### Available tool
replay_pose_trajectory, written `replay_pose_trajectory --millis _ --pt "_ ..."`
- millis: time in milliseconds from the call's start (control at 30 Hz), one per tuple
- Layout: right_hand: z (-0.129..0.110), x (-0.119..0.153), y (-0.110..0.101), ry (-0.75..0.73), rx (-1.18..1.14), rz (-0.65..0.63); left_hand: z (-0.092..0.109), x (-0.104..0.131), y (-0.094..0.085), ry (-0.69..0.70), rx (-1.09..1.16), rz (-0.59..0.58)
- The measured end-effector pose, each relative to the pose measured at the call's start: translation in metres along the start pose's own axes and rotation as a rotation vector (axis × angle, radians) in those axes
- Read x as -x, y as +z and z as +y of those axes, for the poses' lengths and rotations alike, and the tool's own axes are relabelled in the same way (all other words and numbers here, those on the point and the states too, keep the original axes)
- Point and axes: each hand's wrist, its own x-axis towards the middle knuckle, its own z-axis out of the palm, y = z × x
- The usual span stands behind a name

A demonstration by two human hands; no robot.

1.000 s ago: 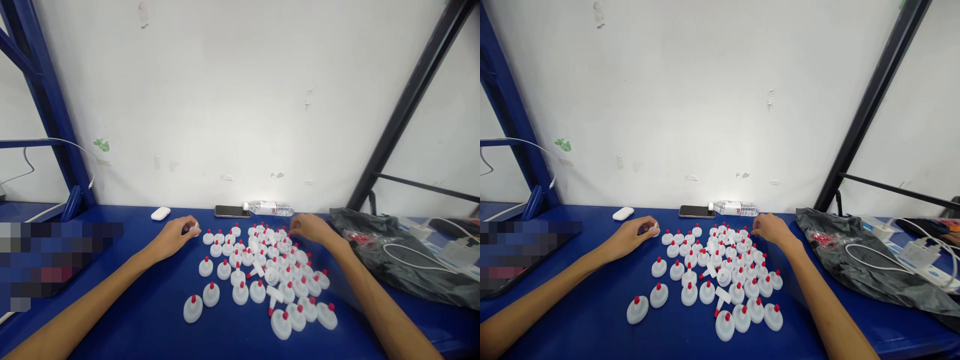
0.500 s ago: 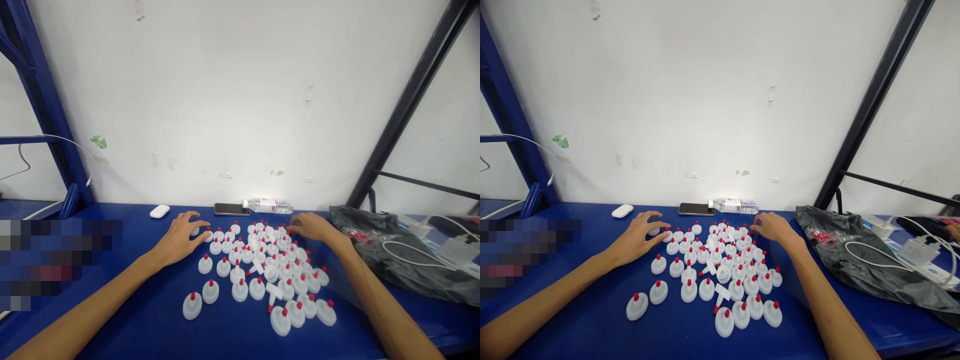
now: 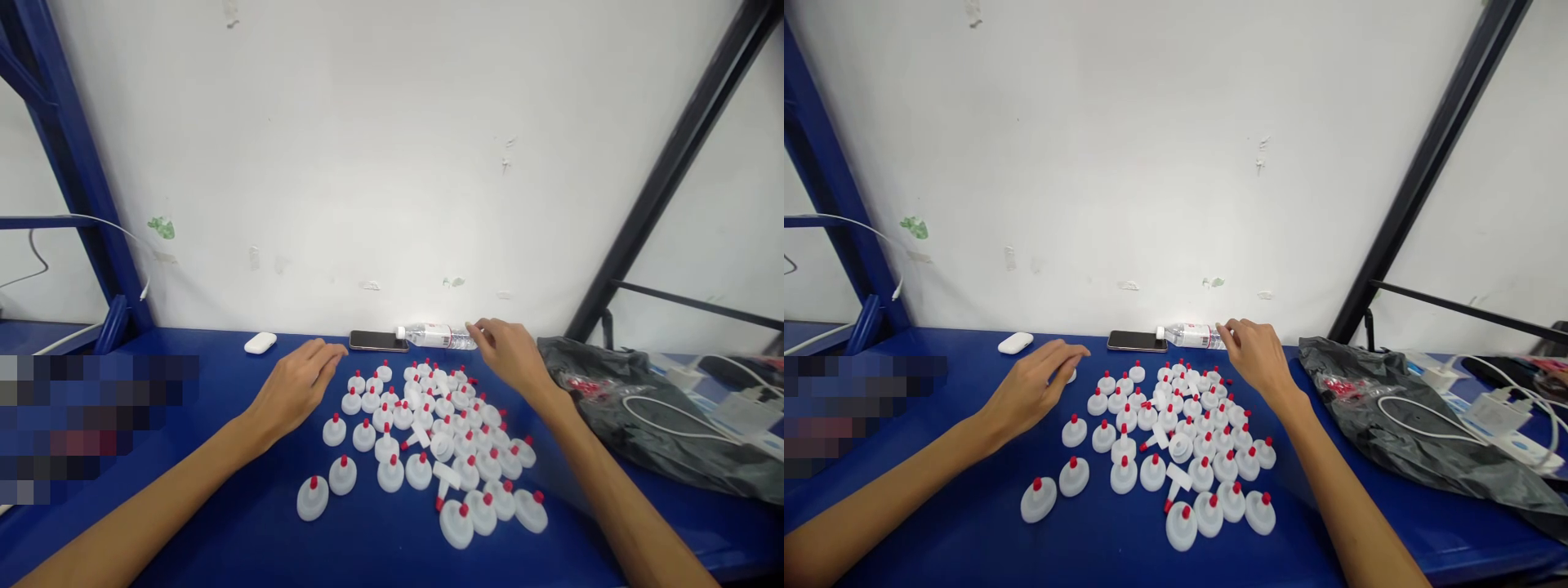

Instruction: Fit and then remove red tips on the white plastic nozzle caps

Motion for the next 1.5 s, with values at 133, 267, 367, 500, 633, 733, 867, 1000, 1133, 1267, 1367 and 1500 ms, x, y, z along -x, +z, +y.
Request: replay_pose_trajectory --millis 133,267,367,500,633,733,867,1000,1133,1267,1367,1500 --pt "-0.023 0.006 -0.010 -0.193 -0.143 0.187 0.006 0.004 0.007 0.012 -0.079 -0.086" --pt "-0.029 0.009 -0.007 -0.262 -0.193 0.175 0.002 0.007 0.009 -0.038 -0.058 -0.184" --pt "-0.027 0.008 -0.003 -0.256 -0.207 0.154 -0.002 0.005 0.004 -0.080 -0.018 -0.196" --pt "-0.025 0.008 -0.003 -0.242 -0.227 0.148 -0.005 -0.001 -0.010 -0.192 0.011 -0.137" --pt "-0.025 0.008 -0.002 -0.235 -0.248 0.140 -0.012 -0.005 -0.020 -0.212 -0.047 -0.139" --pt "-0.024 0.008 -0.002 -0.231 -0.258 0.143 -0.018 -0.004 -0.019 -0.175 -0.098 -0.264" --pt "-0.024 0.009 -0.001 -0.233 -0.260 0.128 -0.018 0.002 -0.015 -0.102 -0.206 -0.494" --pt "-0.024 0.009 0.000 -0.229 -0.264 0.116 -0.016 0.005 -0.015 -0.066 -0.203 -0.550" --pt "-0.028 0.010 -0.002 -0.229 -0.277 0.099 -0.015 0.003 -0.017 -0.040 -0.171 -0.458" --pt "-0.040 0.013 -0.010 -0.269 -0.318 0.101 -0.006 0.000 -0.014 0.019 -0.175 -0.312" --pt "-0.056 0.020 -0.020 -0.349 -0.371 0.068 0.009 0.001 -0.007 0.105 -0.160 -0.252" --pt "-0.077 0.034 -0.031 -0.522 -0.382 -0.057 0.025 0.004 0.003 0.241 -0.143 -0.142"
